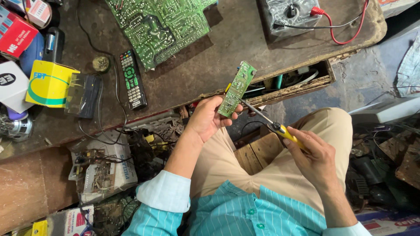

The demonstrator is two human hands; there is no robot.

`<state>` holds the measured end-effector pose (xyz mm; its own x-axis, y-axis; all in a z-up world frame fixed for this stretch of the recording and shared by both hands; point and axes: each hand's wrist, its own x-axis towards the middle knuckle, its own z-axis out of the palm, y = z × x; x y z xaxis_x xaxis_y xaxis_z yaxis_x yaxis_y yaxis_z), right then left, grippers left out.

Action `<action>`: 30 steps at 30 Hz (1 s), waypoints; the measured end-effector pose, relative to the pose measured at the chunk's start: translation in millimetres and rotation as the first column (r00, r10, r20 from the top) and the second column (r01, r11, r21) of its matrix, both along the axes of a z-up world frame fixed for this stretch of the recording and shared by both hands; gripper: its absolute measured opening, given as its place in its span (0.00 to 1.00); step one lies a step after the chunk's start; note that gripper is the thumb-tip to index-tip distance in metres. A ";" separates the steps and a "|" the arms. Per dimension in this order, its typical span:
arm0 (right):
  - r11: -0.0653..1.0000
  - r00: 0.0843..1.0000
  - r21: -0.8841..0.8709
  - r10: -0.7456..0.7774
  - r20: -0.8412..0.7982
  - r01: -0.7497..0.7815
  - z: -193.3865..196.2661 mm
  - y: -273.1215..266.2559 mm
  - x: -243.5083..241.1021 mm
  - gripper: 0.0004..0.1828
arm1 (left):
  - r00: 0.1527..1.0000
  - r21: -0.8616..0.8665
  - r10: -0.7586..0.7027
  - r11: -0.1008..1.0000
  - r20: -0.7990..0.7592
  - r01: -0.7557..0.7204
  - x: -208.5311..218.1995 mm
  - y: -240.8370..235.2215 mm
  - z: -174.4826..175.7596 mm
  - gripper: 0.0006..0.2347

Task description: The person tests a small circuit board with multimeter probes, then uses a screwdriver to scrape or adjust components on the board. The person also handles a larger green circuit board and a remote control on the workbench.

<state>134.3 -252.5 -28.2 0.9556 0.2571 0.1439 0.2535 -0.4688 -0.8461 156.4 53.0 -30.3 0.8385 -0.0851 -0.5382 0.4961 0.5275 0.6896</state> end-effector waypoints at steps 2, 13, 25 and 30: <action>1.000 1.000 -0.004 0.005 0.012 -0.005 -0.8 0.6 0.7 0.17 | 1.000 0.014 0.015 1.000 0.007 -0.015 -0.2 -2.2 3.4 0.16; 0.999 1.000 0.037 -0.019 0.020 0.018 2.1 3.6 1.2 0.16 | 0.979 0.159 0.175 0.969 0.101 -0.189 -10.8 -16.6 27.8 0.17; 0.998 0.998 0.058 -0.031 0.049 0.028 -7.3 3.8 1.5 0.16 | 0.976 0.210 0.187 0.956 0.109 -0.206 -8.2 -12.6 28.8 0.12; 0.998 0.998 0.058 -0.031 0.063 0.027 -9.6 4.9 2.2 0.16 | 0.979 0.290 0.176 0.936 0.105 -0.199 -0.4 -0.7 32.8 0.12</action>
<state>136.4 -247.6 -37.8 0.9510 0.2187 0.2187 0.2949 -0.4279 -0.8544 156.0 52.3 2.5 0.8634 0.2316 -0.4483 0.3477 0.3706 0.8613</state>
